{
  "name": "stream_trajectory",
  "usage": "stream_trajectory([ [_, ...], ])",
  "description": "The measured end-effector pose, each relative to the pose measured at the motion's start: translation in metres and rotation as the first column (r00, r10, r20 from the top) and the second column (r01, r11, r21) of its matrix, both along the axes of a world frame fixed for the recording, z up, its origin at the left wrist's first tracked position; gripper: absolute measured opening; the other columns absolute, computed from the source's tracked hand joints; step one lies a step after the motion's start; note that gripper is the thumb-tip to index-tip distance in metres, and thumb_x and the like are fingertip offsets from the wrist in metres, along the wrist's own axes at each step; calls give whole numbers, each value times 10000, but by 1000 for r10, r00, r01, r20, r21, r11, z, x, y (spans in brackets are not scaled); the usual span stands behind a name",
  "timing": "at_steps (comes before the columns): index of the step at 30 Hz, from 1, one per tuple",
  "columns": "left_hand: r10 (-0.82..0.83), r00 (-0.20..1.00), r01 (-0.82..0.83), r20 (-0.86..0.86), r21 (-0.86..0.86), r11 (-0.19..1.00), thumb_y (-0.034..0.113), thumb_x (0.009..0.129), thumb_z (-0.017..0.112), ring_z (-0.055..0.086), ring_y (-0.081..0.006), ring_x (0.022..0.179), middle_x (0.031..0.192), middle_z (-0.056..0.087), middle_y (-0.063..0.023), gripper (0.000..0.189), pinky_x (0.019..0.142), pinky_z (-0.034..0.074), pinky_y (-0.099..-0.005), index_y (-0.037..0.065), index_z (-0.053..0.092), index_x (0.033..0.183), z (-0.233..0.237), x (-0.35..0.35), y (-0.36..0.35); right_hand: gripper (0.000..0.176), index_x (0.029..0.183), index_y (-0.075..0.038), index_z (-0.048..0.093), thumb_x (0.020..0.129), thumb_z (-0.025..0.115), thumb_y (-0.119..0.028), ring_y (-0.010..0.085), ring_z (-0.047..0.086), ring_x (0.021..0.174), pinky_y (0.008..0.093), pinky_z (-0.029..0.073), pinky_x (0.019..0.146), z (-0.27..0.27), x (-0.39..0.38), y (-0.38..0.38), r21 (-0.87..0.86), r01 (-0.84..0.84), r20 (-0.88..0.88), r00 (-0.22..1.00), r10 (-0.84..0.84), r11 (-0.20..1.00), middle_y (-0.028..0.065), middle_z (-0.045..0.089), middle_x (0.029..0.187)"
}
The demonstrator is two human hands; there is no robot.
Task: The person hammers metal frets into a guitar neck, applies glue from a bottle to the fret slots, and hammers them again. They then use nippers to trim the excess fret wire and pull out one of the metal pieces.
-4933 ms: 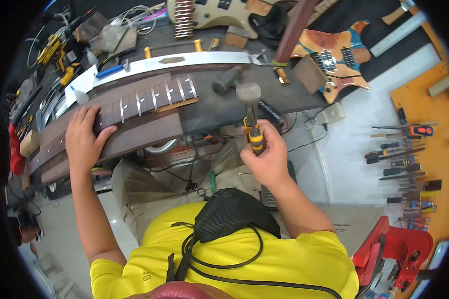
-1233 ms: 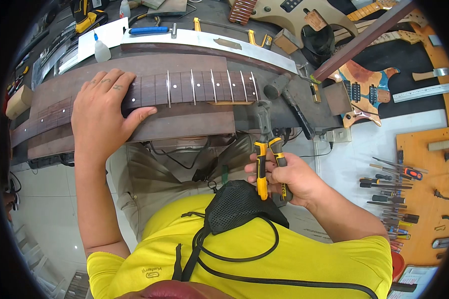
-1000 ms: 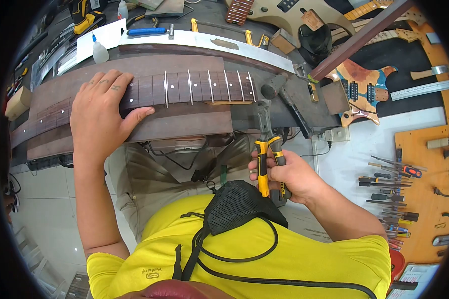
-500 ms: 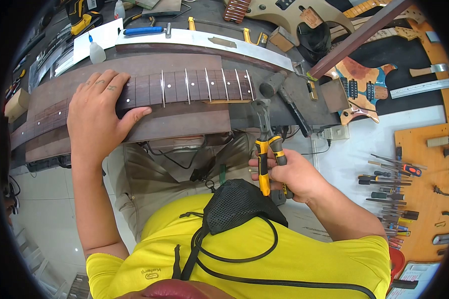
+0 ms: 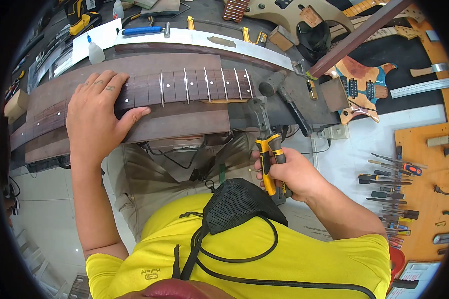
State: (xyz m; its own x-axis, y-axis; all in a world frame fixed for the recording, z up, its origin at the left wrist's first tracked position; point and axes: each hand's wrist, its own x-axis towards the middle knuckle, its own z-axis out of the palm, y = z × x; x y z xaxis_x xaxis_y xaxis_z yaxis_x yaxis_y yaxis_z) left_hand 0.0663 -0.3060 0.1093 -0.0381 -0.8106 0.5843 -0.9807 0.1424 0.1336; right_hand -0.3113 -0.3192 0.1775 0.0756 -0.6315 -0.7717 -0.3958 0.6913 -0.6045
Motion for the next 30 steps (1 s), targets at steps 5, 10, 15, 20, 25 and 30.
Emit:
stream_trajectory([
  [5, -5, 1000, 5, -10, 11, 1000, 516, 744, 843, 652, -329, 1070, 1140, 712, -112, 660, 936, 513, -424, 23, 722, 1167, 1, 0, 0, 396, 1228, 16, 591, 842, 512, 58, 189, 650, 810, 382, 581, 722, -7, -5, 1, -15, 11, 44, 999, -10, 1000, 70, 615, 975],
  [10, -6, 1000, 6, -1, 1, 1000, 512, 746, 842, 651, -329, 1067, 1140, 712, -110, 657, 925, 512, -422, 22, 720, 1166, 0, 0, 0, 272, 1102, 6, 573, 839, 519, 48, 187, 625, 748, 362, 556, 680, -13, 0, -1, -10, 46, -12, 999, -46, 999, 64, 592, 924],
  [15, -6, 1000, 6, 2, 6, 1000, 506, 751, 842, 651, -335, 1070, 1145, 710, -114, 654, 924, 513, -426, 20, 717, 1171, 1, 1, -1, 462, 1281, 43, 572, 832, 473, 88, 252, 732, 922, 393, 628, 826, -4, 10, 4, -24, 40, 2, 999, -40, 999, 140, 690, 1081],
  [20, -10, 1000, 10, 10, -5, 1000, 498, 751, 845, 650, -343, 1074, 1150, 709, -120, 653, 923, 515, -429, 19, 716, 1175, -1, 0, -1, 559, 1375, 54, 527, 823, 457, 111, 275, 747, 1042, 404, 637, 892, 3, 12, 2, 4, 16, 21, 1000, -16, 1000, 199, 689, 1245],
  [25, -17, 1000, 17, 7, 2, 1000, 493, 745, 851, 649, -346, 1073, 1155, 706, -123, 654, 923, 514, -432, 17, 715, 1172, 1, 1, -1, 576, 1384, 49, 518, 816, 455, 117, 272, 748, 1049, 392, 637, 891, 4, 13, 1, 15, 24, 18, 1000, -25, 1000, 205, 677, 1283],
  [30, -12, 1000, 12, 5, 13, 1000, 487, 742, 854, 649, -348, 1077, 1154, 705, -124, 652, 923, 513, -434, 15, 714, 1170, 1, 1, -1, 587, 1396, 34, 519, 818, 449, 110, 262, 749, 1051, 380, 635, 887, 1, 9, 0, 14, -1, 15, 1000, 1, 1000, 200, 680, 1288],
])
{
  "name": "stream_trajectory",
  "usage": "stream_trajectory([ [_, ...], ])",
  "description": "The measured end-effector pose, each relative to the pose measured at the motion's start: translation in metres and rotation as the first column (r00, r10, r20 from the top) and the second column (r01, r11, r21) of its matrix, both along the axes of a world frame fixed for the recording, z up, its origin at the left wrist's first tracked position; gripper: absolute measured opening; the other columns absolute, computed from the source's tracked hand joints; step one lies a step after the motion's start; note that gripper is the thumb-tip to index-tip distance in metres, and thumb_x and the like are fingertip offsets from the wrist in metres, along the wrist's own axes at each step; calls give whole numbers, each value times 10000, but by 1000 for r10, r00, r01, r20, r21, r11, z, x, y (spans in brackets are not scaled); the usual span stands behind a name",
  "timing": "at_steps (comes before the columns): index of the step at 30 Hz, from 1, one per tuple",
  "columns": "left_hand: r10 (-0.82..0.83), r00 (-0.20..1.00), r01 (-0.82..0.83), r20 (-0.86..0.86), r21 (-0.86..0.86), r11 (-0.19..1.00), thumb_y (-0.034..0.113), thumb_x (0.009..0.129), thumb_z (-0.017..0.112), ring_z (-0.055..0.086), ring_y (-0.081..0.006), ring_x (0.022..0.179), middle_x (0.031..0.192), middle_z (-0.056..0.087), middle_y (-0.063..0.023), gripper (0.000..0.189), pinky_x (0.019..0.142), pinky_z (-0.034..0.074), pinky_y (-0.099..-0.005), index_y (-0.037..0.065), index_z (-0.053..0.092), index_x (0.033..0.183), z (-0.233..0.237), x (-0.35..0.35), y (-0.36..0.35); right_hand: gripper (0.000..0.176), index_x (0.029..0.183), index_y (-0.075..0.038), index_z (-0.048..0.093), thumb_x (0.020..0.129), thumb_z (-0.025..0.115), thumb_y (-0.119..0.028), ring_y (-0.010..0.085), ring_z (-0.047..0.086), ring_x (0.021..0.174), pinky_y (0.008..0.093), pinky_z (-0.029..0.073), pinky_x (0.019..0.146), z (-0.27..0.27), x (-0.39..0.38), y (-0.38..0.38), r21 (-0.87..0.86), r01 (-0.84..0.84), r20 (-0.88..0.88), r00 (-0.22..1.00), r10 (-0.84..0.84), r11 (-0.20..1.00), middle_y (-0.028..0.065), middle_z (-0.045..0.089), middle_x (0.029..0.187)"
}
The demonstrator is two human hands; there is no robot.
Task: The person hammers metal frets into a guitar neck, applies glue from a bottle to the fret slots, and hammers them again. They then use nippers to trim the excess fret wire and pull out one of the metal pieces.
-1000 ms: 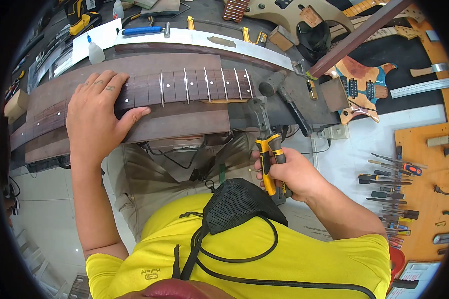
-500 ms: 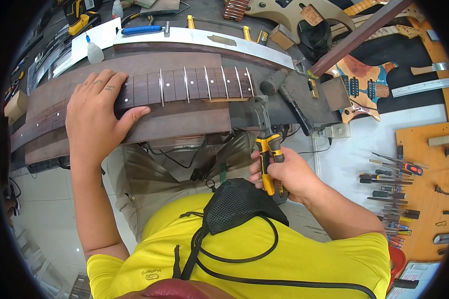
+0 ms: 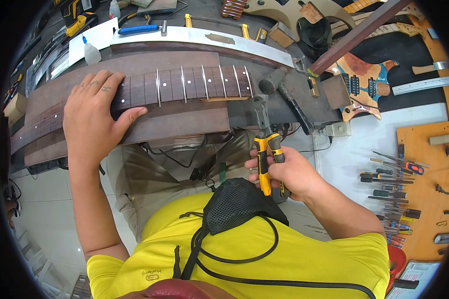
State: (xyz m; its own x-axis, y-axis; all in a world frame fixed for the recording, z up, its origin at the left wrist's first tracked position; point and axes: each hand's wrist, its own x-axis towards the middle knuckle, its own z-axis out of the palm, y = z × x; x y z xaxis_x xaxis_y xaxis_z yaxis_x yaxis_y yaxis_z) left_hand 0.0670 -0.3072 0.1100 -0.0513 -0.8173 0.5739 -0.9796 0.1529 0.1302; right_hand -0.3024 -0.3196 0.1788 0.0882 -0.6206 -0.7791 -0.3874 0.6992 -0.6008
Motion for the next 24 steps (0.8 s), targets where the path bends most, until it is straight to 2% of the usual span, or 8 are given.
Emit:
stream_trajectory([
  [7, -1, 1000, 1, -7, 4, 1000, 495, 738, 851, 646, -354, 1075, 1151, 704, -129, 660, 927, 511, -435, 12, 715, 1166, 1, -1, 0, 567, 1390, 25, 534, 834, 448, 102, 246, 750, 1039, 373, 631, 893, 4, 2, 1, -5, -37, -26, 999, 36, 999, 179, 692, 1270],
  [24, 6, 1000, -6, -9, 28, 1000, 509, 735, 847, 645, -359, 1092, 1169, 706, -139, 675, 933, 507, -446, 14, 713, 1174, 2, 0, 0, 546, 1375, 26, 546, 845, 450, 117, 240, 738, 1036, 379, 628, 898, 1, 0, 0, -7, -8, -37, 999, 8, 1000, 173, 691, 1248],
])
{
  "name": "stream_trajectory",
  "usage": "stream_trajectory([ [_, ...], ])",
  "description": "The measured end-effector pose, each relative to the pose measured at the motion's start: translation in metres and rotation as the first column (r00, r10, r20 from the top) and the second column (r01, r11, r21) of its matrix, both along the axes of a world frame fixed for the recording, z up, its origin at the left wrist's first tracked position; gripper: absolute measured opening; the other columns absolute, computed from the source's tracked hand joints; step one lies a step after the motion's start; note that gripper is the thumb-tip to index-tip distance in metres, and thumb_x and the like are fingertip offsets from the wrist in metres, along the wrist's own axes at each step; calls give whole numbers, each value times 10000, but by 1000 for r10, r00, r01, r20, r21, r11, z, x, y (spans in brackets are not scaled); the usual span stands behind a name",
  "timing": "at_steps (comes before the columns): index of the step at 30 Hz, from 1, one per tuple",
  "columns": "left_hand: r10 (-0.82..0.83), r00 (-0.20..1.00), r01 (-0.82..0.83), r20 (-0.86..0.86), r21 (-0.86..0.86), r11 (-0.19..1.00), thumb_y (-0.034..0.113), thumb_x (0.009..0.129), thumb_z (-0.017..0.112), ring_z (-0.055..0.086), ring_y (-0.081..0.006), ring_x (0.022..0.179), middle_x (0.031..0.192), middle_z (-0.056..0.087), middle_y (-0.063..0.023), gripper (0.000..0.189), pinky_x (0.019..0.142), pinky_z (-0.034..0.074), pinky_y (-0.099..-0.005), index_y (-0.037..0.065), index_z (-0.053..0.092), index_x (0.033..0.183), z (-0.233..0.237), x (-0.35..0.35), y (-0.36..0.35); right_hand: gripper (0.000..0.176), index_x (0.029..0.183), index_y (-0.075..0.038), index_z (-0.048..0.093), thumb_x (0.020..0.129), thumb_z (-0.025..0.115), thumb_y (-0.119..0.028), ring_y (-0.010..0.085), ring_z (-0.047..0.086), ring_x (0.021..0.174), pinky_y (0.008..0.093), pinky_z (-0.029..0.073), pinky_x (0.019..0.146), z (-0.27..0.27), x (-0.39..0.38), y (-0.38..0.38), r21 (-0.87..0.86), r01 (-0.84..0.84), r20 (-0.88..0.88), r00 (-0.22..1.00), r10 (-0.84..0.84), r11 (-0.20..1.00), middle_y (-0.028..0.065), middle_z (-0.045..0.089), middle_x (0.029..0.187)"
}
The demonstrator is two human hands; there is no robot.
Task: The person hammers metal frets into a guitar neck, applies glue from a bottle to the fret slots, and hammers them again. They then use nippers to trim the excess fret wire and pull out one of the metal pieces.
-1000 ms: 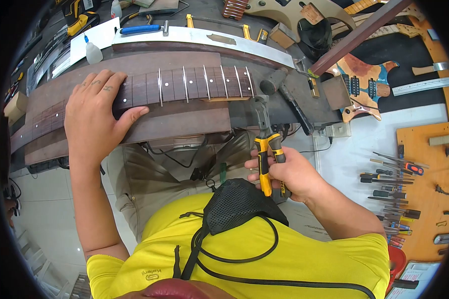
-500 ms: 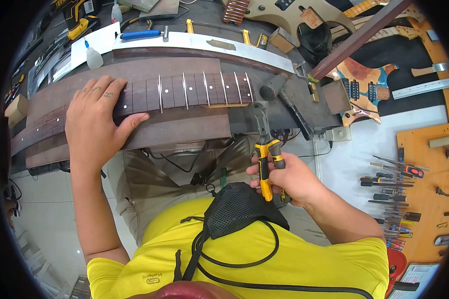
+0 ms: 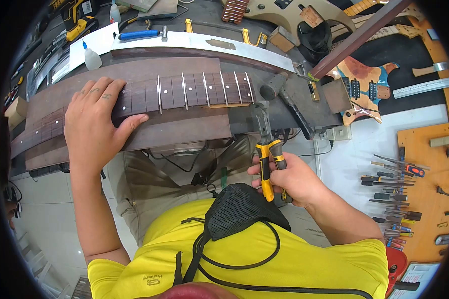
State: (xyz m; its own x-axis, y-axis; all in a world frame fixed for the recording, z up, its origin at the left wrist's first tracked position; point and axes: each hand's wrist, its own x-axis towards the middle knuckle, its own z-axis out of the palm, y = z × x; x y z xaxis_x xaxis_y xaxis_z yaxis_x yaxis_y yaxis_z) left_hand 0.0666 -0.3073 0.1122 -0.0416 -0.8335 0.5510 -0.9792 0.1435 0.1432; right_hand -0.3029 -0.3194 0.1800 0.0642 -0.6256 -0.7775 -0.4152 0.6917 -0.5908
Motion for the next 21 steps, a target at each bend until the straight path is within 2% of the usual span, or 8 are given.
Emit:
stream_trajectory([
  [4, 3, 1000, -3, 19, -15, 1000, 510, 733, 848, 647, -356, 1090, 1170, 707, -138, 677, 934, 507, -445, 13, 712, 1172, -1, 0, 0, 540, 1374, 28, 545, 850, 450, 115, 238, 739, 1036, 372, 628, 897, 0, 1, 0, -14, -9, -3, 1000, 9, 1000, 173, 689, 1258],
  [7, -2, 1000, 2, 1, -4, 1000, 508, 735, 847, 648, -356, 1087, 1168, 708, -137, 673, 934, 506, -444, 10, 711, 1167, 0, 0, 0, 525, 1349, 38, 559, 836, 463, 100, 238, 734, 975, 376, 624, 859, 0, 1, 2, -25, 12, -3, 1000, -12, 1000, 159, 698, 1175],
  [9, -2, 1000, 2, 4, -1, 1000, 507, 736, 848, 648, -355, 1084, 1166, 708, -137, 671, 932, 506, -442, 7, 710, 1163, 0, 0, 1, 484, 1292, 45, 584, 819, 484, 75, 236, 710, 859, 378, 608, 791, -5, -5, 1, -23, 29, 26, 999, -28, 999, 129, 686, 1028],
  [10, 0, 1000, 0, 7, -4, 1000, 506, 736, 848, 648, -355, 1082, 1165, 708, -136, 669, 931, 507, -440, 5, 710, 1159, 0, 0, 0, 484, 1292, 45, 584, 819, 484, 75, 236, 710, 859, 378, 608, 791, -5, -6, 0, -28, 30, 26, 999, -29, 999, 129, 686, 1028],
  [12, -1, 1000, 1, 5, -8, 1000, 505, 739, 847, 649, -354, 1080, 1164, 708, -135, 667, 930, 507, -438, 5, 709, 1157, 0, 0, 0, 392, 1180, 39, 601, 804, 494, 58, 224, 655, 741, 377, 571, 704, -5, -6, 1, -31, 63, 26, 998, -62, 998, 99, 638, 892],
  [13, -3, 1000, 3, 3, -6, 1000, 504, 741, 847, 649, -353, 1078, 1163, 708, -135, 664, 928, 507, -437, 4, 708, 1156, 0, 0, 0, 392, 1180, 39, 601, 804, 494, 58, 224, 655, 741, 377, 571, 704, -7, -7, 2, -28, 66, 25, 998, -65, 997, 99, 638, 892],
  [15, -6, 1000, 6, 1, 1, 1000, 505, 743, 845, 649, -351, 1075, 1161, 709, -134, 663, 928, 507, -436, 5, 708, 1156, 0, 0, 1, 290, 1082, 22, 583, 807, 493, 48, 207, 615, 686, 364, 535, 644, -12, -6, 1, -21, 106, 45, 993, -105, 994, 86, 614, 848],
  [21, -2, 1000, 2, 5, -22, 1000, 509, 747, 841, 651, -349, 1065, 1156, 711, -131, 658, 929, 509, -437, 10, 709, 1155, -2, 1, 0, 226, 1029, 1, 560, 814, 500, 36, 194, 587, 677, 355, 502, 619, -18, -6, 3, -6, 125, 55, 991, -124, 992, 70, 596, 835],
])
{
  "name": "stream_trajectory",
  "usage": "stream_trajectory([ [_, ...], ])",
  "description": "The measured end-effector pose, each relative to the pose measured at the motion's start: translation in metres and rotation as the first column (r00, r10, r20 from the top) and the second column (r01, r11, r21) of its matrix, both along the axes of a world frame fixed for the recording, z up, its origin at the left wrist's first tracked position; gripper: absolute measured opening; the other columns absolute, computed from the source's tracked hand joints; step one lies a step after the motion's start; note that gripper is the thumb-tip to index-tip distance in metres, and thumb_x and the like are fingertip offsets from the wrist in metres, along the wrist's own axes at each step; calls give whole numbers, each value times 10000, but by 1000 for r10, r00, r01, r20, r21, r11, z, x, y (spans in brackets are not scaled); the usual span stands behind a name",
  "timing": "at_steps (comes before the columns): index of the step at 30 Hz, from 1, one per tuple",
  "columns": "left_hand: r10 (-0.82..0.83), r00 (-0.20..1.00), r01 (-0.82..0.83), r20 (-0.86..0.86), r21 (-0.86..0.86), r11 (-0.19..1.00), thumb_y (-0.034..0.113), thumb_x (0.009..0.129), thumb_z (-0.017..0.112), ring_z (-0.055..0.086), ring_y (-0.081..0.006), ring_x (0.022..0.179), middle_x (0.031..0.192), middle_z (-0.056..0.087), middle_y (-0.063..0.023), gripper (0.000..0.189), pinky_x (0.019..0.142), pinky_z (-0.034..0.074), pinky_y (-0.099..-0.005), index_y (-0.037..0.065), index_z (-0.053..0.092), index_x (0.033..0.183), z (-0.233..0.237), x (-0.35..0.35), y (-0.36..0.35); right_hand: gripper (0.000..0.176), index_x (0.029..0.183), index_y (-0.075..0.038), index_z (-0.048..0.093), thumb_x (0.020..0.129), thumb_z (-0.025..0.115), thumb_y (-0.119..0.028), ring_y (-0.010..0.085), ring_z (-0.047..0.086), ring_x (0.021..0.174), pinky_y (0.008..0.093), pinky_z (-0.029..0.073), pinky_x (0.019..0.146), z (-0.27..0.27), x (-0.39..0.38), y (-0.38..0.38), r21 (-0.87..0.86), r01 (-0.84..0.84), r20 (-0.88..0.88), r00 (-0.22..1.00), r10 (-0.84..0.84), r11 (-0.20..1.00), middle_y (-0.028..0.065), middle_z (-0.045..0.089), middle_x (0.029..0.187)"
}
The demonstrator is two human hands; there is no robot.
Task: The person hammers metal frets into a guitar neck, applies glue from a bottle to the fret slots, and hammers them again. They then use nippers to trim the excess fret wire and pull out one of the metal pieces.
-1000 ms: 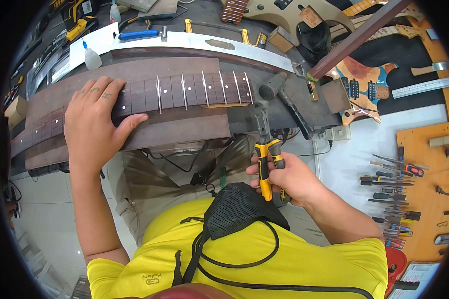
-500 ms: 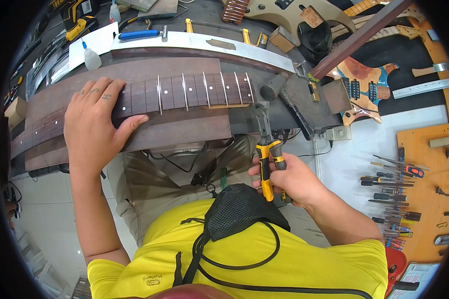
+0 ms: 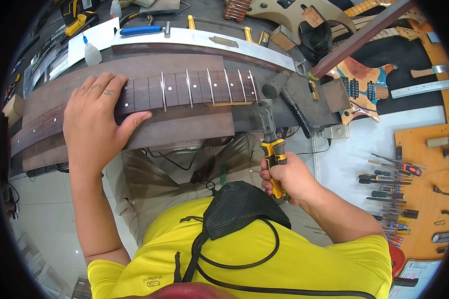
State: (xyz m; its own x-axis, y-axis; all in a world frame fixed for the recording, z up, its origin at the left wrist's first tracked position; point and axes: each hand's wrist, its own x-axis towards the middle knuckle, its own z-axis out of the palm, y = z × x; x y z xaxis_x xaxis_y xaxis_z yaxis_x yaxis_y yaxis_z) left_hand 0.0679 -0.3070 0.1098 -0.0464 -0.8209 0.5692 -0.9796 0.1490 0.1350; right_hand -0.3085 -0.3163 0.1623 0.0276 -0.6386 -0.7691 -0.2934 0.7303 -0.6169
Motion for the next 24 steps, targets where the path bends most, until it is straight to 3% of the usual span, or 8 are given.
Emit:
stream_trajectory([
  [4, -4, 1000, 4, 6, 0, 1000, 517, 749, 837, 653, -352, 1075, 1163, 712, -131, 663, 932, 509, -442, 15, 710, 1163, -1, 1, -1, 268, 1065, 5, 577, 812, 499, 40, 196, 617, 724, 359, 534, 674, -18, -3, 4, -65, -18, 7, 1000, 18, 998, 71, 609, 870],
  [6, -4, 1000, 4, 9, -6, 1000, 520, 748, 836, 652, -353, 1085, 1171, 712, -132, 668, 932, 509, -444, 16, 710, 1168, 0, 1, -2, 346, 1137, 16, 603, 810, 495, 45, 205, 655, 791, 361, 562, 767, -23, -3, 7, -74, 4, 11, 1000, -3, 997, 79, 629, 913],
  [7, -3, 1000, 3, 9, 5, 1000, 523, 747, 836, 652, -354, 1095, 1180, 713, -133, 673, 932, 508, -446, 18, 709, 1173, -1, 2, -1, 487, 1279, 35, 588, 807, 475, 72, 240, 712, 937, 373, 581, 876, -25, -12, 5, -57, -54, 13, 998, 55, 997, 139, 690, 1088],
  [11, 0, 1000, 0, 20, 27, 1000, 528, 747, 835, 650, -354, 1112, 1196, 713, -136, 678, 931, 506, -446, 21, 709, 1181, 0, 1, -1, 606, 1427, 20, 519, 824, 489, 78, 307, 726, 1100, 441, 585, 984, -9, 3, 8, -51, 6, 52, 999, -3, 999, 182, 695, 1239],
  [13, 14, 1000, -14, 19, 50, 999, 531, 752, 833, 649, -353, 1117, 1203, 712, -136, 678, 933, 504, -447, 21, 708, 1181, 1, 0, -1, 642, 1490, 13, 465, 852, 481, 89, 330, 682, 1241, 471, 557, 1059, -4, 2, 10, -70, -102, 48, 993, 106, 992, 221, 654, 1374],
  [17, 20, 1000, -21, 17, 60, 998, 533, 758, 830, 649, -355, 1116, 1202, 712, -135, 677, 937, 503, -447, 19, 707, 1182, 1, 0, 0, 629, 1485, 6, 471, 862, 471, 94, 331, 659, 1282, 474, 555, 1057, 10, 11, 7, -50, -121, 9, 993, 122, 991, 230, 637, 1404],
  [19, 12, 1000, -12, 13, 42, 999, 533, 761, 828, 649, -356, 1116, 1206, 712, -136, 679, 937, 502, -447, 17, 707, 1186, 0, 0, 0, 664, 1477, 38, 468, 818, 453, 114, 300, 651, 1269, 402, 577, 960, 12, 12, 5, -53, -138, -11, 990, 138, 989, 185, 622, 1438],
  [24, 18, 1000, -19, 20, 48, 999, 535, 765, 828, 649, -355, 1124, 1216, 712, -141, 685, 940, 504, -440, 15, 707, 1194, 0, -1, 0, 663, 1469, 27, 481, 810, 474, 94, 274, 652, 1235, 385, 576, 881, 17, 16, 5, -29, -128, -10, 992, 128, 991, 164, 623, 1424],
])
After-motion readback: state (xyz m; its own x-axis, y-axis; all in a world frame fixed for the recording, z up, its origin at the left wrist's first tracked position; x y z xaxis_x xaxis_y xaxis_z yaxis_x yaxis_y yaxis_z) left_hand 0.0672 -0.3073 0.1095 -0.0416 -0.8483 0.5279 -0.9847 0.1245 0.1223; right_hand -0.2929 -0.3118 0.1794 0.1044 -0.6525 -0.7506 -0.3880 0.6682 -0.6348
